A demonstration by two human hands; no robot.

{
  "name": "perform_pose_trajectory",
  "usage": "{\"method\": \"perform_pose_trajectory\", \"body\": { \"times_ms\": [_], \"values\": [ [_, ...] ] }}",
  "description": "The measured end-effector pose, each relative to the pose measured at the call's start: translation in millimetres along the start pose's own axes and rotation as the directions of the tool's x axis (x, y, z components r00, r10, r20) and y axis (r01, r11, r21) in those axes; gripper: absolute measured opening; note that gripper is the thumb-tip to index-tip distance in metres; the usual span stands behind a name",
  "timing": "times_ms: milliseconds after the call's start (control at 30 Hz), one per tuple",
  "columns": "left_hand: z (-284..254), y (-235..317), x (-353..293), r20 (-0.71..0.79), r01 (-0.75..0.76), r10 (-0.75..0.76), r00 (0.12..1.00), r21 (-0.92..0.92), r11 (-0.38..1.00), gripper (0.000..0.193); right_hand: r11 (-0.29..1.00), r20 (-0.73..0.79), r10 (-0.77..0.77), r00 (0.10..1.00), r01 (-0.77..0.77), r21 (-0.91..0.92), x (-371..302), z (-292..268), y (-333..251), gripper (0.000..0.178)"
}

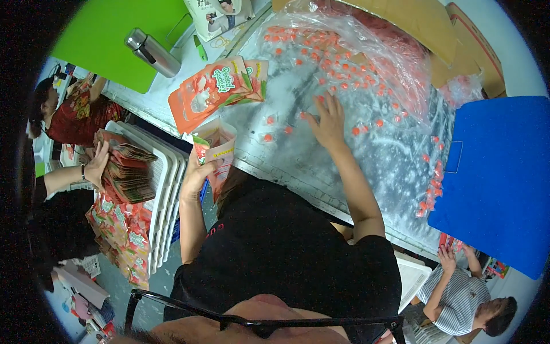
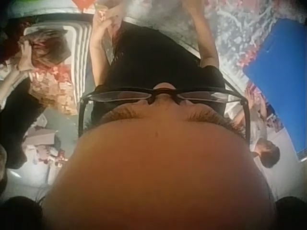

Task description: Packing small red items into printed plastic bags at a factory workstation.

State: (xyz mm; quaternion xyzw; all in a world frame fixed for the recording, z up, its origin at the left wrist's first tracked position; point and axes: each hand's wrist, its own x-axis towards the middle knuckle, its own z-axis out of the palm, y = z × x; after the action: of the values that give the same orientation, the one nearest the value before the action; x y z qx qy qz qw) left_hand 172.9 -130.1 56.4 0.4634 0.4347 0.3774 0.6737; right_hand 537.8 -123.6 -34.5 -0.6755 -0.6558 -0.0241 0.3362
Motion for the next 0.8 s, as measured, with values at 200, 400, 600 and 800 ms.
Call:
{"method": "perform_pose_trajectory", "body": {
  "times_ms": [200, 400, 600, 800],
  "values": [
    [-10.9, -3.5, -6.1, -0.081, -0.065, 0.072, 0.994, 0.088, 0.994, 0.077, 0.996, 0.183, -0.089, 0.979, 0.082, 0.043, -4.0, 27.4, -8.1, 0.057],
    [-7.6, 4.3, -4.9, -0.044, -0.076, 0.082, 0.996, 0.121, 0.99, 0.076, 0.976, 0.261, -0.193, 0.946, 0.213, -0.053, -1.8, 22.5, -90.5, 0.064],
    [11.6, 14.9, -2.4, -0.024, -0.107, 0.113, 0.993, 0.184, 0.977, 0.073, 0.934, 0.167, -0.358, 0.919, 0.356, 0.04, -6.5, 49.1, -83.4, 0.04],
    [23.6, 1.7, 13.3, 0.064, -0.287, 0.294, 0.954, 0.48, 0.829, 0.077, 0.94, 0.115, -0.308, 0.944, 0.285, 0.186, -10.4, 44.5, -67.4, 0.017]
  ]
}}
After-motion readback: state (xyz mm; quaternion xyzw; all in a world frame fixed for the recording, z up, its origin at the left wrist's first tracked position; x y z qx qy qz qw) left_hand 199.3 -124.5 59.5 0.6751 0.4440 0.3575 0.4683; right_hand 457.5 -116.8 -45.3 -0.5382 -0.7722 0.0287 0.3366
